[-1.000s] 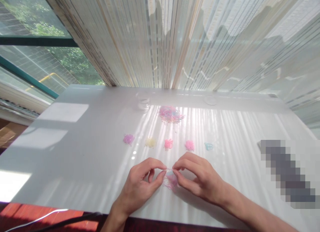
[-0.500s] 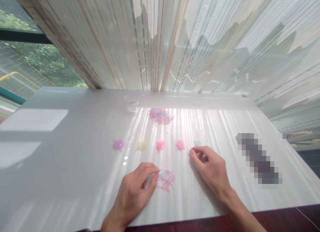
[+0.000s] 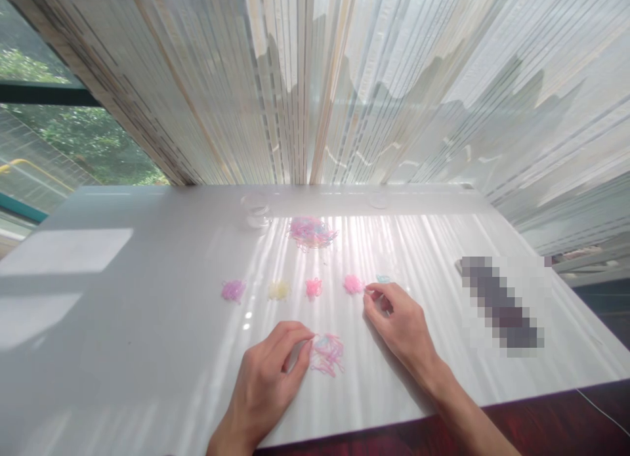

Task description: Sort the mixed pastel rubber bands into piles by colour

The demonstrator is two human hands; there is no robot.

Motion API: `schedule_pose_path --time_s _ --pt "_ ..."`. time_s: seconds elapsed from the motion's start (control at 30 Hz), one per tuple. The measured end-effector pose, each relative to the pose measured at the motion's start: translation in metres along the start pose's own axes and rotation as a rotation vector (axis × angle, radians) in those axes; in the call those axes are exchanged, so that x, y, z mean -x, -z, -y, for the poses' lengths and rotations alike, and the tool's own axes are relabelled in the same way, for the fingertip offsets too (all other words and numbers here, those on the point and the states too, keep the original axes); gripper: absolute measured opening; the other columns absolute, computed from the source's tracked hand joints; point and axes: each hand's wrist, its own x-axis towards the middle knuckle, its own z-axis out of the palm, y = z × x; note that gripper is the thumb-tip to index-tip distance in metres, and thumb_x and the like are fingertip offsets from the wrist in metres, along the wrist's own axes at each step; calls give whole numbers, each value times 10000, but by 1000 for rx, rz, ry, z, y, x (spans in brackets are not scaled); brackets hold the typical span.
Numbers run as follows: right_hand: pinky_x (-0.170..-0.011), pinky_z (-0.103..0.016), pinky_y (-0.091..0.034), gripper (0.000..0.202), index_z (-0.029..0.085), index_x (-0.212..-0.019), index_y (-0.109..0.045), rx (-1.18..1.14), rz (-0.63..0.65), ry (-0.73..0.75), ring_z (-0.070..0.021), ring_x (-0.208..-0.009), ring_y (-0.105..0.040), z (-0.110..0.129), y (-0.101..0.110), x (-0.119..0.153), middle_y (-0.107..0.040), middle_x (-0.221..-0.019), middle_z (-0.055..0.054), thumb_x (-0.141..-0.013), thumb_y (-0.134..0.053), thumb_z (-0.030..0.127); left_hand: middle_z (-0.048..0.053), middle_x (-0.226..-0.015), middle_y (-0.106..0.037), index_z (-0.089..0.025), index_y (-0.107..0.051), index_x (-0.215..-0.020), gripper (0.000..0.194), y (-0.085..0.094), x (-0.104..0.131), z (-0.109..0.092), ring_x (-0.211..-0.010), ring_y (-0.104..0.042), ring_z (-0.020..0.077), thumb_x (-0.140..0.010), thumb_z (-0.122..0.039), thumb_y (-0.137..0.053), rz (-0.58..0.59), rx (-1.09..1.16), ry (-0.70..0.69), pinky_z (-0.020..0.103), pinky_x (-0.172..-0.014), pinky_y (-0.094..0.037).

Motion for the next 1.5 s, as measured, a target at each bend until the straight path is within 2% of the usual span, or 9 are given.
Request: schedule_pose_path --time_s 0.17,0.37,0.47,0.63,0.97,1.3,1.5 --pt "-604 -311 -532 218 180 -1114 -677 11 -40 26 -154 -612 -588 -2 -3 3 -689 -881 -49 -955 -538 229 10 -996 -740 -240 -647 -1047 127 1 0 -3 -544 -536 91 -1032 -181 -535 11 -44 10 218 -546 -487" --pt "-672 -335 -560 246 196 -1161 -680 16 -21 45 -174 -655 -631 -5 -6 3 -755 -964 -60 -979 -516 220 7 -998 -736 -240 -644 -1038 124 -1 -1 -3 -541 -532 94 -1037 -195 -529 11 -77 12 225 -557 -485" --pt "-657 -327 -556 250 208 -1183 -685 -4 -42 65 -165 -632 -614 -6 -7 4 -764 -984 -61 -992 -529 244 6 -982 -735 -242 -642 -1030 133 -2 0 -1 -538 -529 95 -1040 -194 -518 8 -70 17 222 -554 -478" --pt "-589 -288 -520 188 214 -1075 -705 -34 -94 27 -134 -550 -544 -7 -8 4 -724 -878 -31 -972 -552 251 -4 -977 -727 -250 -633 -1021 128 -3 2 -1 -544 -531 94 -1041 -195 -520 -3 -52 19 222 -556 -468" --pt "-630 -312 -526 221 203 -956 -738 -74 -122 -90 -158 -574 -589 -3 -11 -5 -740 -828 -34 -932 -574 349 -20 -977 -727 -254 -646 -1013 131 -4 3 3 -550 -551 96 -1041 -223 -522 5 -66 12 235 -571 -467" --pt "-637 -306 -537 261 196 -953 -772 -106 -150 -127 -169 -586 -631 3 -14 -9 -758 -789 -36 -932 -574 364 -15 -985 -738 -256 -658 -1026 151 -7 6 6 -568 -576 104 -1040 -242 -509 -2 -68 17 239 -586 -477" --pt "-668 -318 -541 292 185 -1015 -761 -106 -142 -124 -173 -616 -645 0 -14 -5 -786 -890 -60 -958 -515 331 -9 -956 -743 -246 -654 -1009 158 -4 4 3 -548 -576 100 -1037 -221 -500 -16 -89 -19 228 -570 -485"
